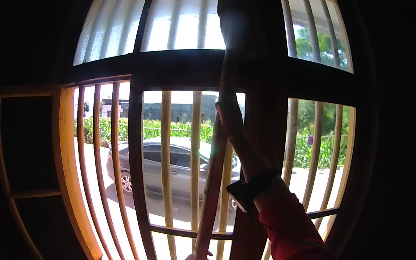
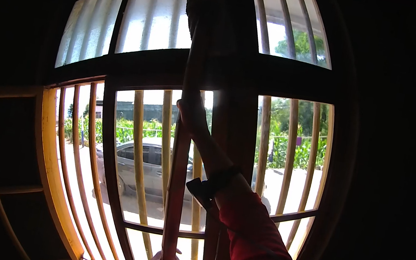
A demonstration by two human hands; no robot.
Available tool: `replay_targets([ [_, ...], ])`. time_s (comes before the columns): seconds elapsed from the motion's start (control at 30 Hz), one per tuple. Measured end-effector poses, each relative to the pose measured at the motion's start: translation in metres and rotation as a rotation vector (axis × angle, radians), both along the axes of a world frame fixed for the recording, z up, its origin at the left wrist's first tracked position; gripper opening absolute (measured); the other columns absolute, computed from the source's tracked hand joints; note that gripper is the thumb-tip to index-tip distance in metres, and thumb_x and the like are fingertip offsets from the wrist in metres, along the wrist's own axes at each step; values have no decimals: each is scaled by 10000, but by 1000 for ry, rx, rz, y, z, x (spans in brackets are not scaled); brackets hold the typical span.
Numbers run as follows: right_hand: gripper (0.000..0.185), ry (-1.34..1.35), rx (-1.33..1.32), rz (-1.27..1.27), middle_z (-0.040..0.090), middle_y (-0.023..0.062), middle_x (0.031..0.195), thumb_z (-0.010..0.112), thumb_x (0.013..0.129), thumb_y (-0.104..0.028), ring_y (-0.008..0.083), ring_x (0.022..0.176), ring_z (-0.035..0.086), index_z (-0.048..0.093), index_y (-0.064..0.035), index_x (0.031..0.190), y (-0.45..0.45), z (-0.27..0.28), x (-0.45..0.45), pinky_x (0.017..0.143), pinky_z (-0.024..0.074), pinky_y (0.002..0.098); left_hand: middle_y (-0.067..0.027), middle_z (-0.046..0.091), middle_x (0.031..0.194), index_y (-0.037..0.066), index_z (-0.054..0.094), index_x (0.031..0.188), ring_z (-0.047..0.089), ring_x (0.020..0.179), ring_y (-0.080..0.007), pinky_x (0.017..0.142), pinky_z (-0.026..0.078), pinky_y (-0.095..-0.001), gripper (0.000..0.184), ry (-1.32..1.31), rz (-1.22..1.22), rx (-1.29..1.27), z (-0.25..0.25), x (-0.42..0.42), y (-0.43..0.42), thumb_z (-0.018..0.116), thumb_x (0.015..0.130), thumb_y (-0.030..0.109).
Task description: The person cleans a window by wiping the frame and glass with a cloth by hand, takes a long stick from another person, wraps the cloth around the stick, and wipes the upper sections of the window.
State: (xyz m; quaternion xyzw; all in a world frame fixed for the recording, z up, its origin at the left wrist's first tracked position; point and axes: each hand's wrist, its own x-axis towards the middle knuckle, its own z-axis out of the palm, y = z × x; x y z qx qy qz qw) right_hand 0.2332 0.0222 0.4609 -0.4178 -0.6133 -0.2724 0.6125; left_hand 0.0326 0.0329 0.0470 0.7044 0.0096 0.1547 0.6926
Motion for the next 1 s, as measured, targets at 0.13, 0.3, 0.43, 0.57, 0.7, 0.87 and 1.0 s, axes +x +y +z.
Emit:
replay_targets([
  [0.13, 473, 21, -31, -142, 505, 209, 1011, 570, 725, -101, 364, 924, 511, 421, -27, 1168, -15, -7, -9, 819, 424, 455, -12, 547, 746, 32, 520, 1121, 546, 688, -112, 642, 462, -256, 446, 23, 266, 166, 8, 2, 2, 696, 766, 237],
  [0.3, 526, 246, 97, -57, 457, 149, 1217, 538, 786, -13, 230, 981, 556, 389, -30, 1290, -15, -62, -55, 827, 463, 342, -3, 527, 732, 9, 529, 1083, 521, 683, -113, 631, 437, -255, 475, 12, 380, 225, 17, 3, 7, 745, 726, 236],
  [0.43, 299, -41, 177, -445, 516, 206, 1043, 563, 817, -75, 332, 989, 541, 498, 10, 1096, -4, -23, -56, 823, 470, 404, -17, 535, 816, 2, 521, 1083, 514, 765, -113, 692, 433, -264, 477, -58, 444, 227, 45, -4, 11, 750, 733, 231],
  [0.57, 306, -43, 98, -353, 523, 223, 994, 548, 813, -97, 363, 980, 534, 490, 21, 1089, 31, 39, -67, 833, 458, 416, -41, 559, 889, -4, 510, 1060, 527, 827, -112, 741, 442, -262, 446, -167, 546, 192, 84, -9, 12, 738, 751, 225],
  [0.7, 374, -100, 103, -241, 524, 234, 1021, 550, 795, -125, 381, 987, 528, 460, 24, 1126, 71, 65, -101, 865, 435, 437, -80, 594, 826, -23, 513, 1035, 579, 759, -138, 674, 469, -272, 422, -155, 675, 212, 92, -17, 22, 727, 752, 205],
  [0.87, 359, -120, 86, -176, 543, 221, 997, 562, 786, -134, 370, 985, 539, 487, 9, 1107, 76, 61, -126, 863, 439, 423, 25, 506, 608, -14, 502, 1033, 488, 557, -58, 546, 422, -222, 368, -253, 724, 339, 91, -31, 27, 689, 752, 134],
  [1.0, 254, -251, -20, -177, 556, 243, 1021, 484, 843, -127, 375, 1010, 542, 539, 17, 1046, 51, 53, -113, 873, 438, 457, 24, 485, 651, -16, 503, 1044, 482, 603, -60, 574, 419, -218, 393, -172, 748, 464, 96, -33, 20, 702, 737, 127],
])
